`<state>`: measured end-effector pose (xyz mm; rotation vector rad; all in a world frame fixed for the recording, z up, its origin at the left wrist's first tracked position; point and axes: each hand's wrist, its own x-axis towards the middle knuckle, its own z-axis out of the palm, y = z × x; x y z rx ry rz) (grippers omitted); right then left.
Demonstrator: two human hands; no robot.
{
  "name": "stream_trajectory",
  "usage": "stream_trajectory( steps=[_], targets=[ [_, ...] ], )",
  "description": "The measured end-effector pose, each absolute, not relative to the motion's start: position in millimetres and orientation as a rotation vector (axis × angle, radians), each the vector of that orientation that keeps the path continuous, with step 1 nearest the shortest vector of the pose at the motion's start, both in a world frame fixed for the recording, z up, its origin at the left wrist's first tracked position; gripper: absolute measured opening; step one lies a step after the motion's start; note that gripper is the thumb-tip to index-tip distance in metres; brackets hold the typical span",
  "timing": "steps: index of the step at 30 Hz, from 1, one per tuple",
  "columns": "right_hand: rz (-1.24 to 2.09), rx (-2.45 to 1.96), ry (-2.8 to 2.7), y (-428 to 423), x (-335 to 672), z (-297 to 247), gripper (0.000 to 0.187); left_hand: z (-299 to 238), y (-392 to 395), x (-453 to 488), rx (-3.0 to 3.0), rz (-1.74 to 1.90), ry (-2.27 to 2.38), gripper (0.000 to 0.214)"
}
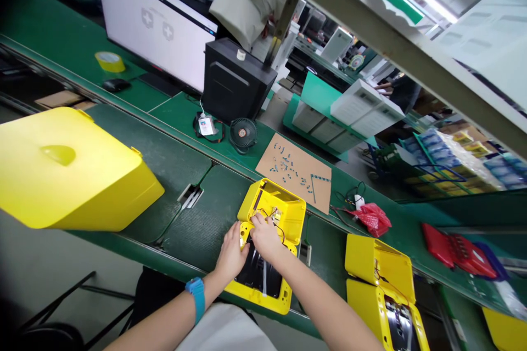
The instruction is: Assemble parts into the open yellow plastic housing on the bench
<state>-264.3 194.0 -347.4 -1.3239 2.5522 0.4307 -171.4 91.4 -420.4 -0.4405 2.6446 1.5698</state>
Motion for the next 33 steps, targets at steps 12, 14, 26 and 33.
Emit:
stream_trajectory(
  steps=[12, 14, 26, 33],
  targets=[
    [0.518, -1.296, 2.518, 181.2, -261.5, -342.7, 0.022, -416.5, 90.7, -174.2, -0.478, 1.569, 2.597, 0.064],
    [0.524, -1.304, 2.516, 181.2, -261.9, -343.5, 0.022, -415.3, 90.4, -174.3, -0.481, 1.565, 2.587, 0.064],
    [0.474, -1.253, 2.495, 185.5, -265.3, -347.6, 0.023, -413.7, 89.6, -174.4, -0.487, 1.563, 2.577, 0.065],
    [0.436, -1.234, 2.442, 190.2, -266.9, -344.4, 0.024, -412.8, 88.4, -173.8, -0.460, 1.546, 2.587, 0.066]
  ],
)
